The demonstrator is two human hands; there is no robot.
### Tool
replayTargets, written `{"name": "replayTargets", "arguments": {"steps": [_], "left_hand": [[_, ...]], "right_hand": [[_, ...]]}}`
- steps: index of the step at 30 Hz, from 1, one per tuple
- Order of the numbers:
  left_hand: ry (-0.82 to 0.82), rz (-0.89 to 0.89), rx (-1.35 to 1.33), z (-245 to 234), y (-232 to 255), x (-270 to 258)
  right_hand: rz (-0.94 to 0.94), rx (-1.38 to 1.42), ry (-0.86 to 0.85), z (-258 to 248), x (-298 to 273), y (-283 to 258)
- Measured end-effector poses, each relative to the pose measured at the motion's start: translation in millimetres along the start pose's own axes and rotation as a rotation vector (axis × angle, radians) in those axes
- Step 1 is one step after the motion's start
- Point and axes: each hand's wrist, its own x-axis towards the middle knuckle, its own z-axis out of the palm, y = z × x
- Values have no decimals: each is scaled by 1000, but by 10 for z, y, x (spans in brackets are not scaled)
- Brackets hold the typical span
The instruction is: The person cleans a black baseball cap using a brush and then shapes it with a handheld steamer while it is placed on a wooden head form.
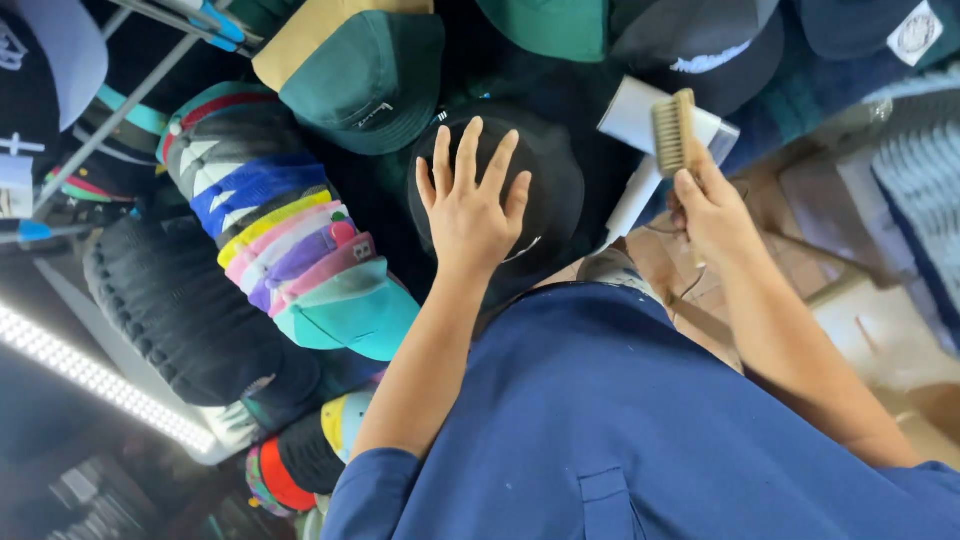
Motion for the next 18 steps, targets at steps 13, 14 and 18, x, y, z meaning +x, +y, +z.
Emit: {"name": "replayTargets", "arguments": {"steps": [13,14,18], "left_hand": [[-17,101,134,57,-34,0],[-22,97,137,64,-26,6],[-45,84,150,36,0,-25]], "right_hand": [[5,72,70,933,-1452,607],[-124,-87,55,1051,-1288,512],[-446,-334,116,1197,153,579]]}}
